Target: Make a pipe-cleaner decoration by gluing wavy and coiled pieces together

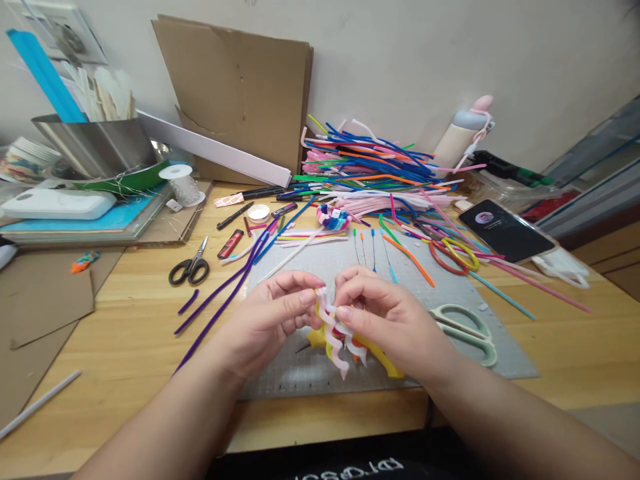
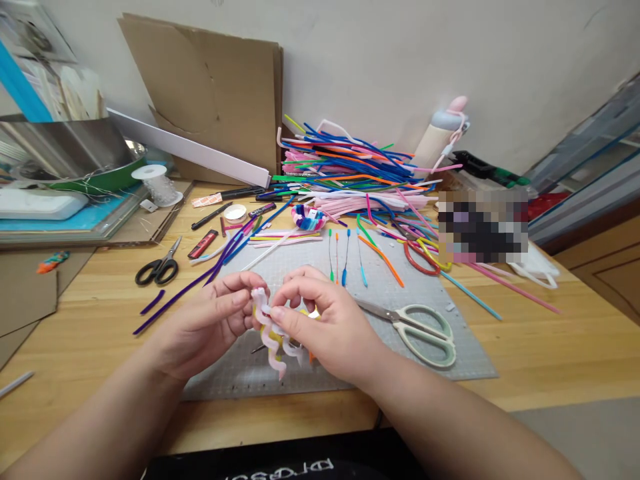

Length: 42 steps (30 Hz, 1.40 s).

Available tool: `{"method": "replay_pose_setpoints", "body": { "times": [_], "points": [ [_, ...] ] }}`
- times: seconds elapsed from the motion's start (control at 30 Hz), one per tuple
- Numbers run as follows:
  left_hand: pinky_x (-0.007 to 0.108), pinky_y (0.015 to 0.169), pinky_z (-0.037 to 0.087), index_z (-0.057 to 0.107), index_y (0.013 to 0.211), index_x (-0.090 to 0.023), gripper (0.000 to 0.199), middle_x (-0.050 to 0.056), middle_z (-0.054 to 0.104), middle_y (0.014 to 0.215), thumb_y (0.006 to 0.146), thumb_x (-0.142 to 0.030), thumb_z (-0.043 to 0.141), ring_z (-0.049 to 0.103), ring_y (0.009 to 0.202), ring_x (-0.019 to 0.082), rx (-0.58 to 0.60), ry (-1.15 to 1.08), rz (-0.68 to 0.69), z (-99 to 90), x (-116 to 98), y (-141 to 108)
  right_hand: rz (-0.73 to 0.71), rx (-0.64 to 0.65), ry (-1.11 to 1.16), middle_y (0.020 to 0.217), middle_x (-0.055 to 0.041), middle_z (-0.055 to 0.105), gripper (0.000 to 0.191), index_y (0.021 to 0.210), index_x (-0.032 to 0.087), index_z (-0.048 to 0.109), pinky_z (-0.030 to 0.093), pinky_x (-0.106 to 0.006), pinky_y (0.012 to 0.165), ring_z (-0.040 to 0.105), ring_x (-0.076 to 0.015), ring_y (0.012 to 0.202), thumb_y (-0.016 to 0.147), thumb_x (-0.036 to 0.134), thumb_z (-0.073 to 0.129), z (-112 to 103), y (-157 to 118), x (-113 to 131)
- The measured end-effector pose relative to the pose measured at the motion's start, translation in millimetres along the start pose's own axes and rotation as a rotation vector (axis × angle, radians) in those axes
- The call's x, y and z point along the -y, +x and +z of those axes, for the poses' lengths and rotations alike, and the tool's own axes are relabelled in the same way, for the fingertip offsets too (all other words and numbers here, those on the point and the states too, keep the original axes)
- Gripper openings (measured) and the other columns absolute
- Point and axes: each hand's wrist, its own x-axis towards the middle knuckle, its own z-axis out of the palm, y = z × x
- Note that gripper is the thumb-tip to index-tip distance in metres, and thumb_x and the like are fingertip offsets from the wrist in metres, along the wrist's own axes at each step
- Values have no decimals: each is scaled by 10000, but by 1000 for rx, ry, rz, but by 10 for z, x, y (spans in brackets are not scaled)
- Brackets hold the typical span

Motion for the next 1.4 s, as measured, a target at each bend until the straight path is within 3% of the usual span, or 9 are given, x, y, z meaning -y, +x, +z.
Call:
{"method": "replay_pose_setpoints", "body": {
  "times": [0.1,0.27,0.4,0.53,0.67,0.83,1.4],
  "points": [
    [225,629,488,703,803,-147,190,10,657,701,652,-211,799,608,626,113,-1,95,43,7,0,-3,-10,-4,3,857,-23,518,59,762,205,636,476,-311,702,549,-155,816,811,227,612,3,-1,4],
    [225,620,473,711,711,-148,148,7,668,654,629,-213,815,601,603,111,-60,153,40,7,2,-2,28,19,-10,889,-29,494,57,764,207,642,473,-274,624,542,-150,803,807,230,612,-1,-18,28],
    [210,626,477,713,707,-140,163,9,679,655,629,-237,819,603,603,101,-76,168,41,4,0,-1,-11,4,-92,880,-31,508,59,753,213,641,477,-315,730,540,-174,880,802,196,613,-3,-23,49],
    [197,606,478,687,824,-160,212,-5,687,682,654,-207,806,618,606,99,-50,155,72,2,7,3,-66,-22,-168,892,-33,514,61,772,216,644,454,-350,821,540,-179,908,808,184,606,6,-24,58],
    [208,598,482,624,897,-189,293,-14,698,706,661,-175,798,628,598,108,-45,111,80,-6,14,13,-84,-30,-179,886,-30,514,61,766,210,640,455,-326,790,544,-166,878,808,182,605,19,-24,55],
    [180,615,468,640,797,-154,192,-14,667,689,684,-206,787,613,632,90,-32,203,107,-19,20,18,-112,-50,-224,878,-31,514,65,768,205,639,449,-324,779,537,-170,893,812,179,599,18,-32,53],
    [177,631,477,674,728,-150,132,-17,688,689,683,-199,789,614,623,78,-43,239,118,-43,38,28,-145,-56,-216,859,-27,507,55,781,189,647,470,-341,797,545,-159,862,811,170,605,35,-49,78]
  ]
}}
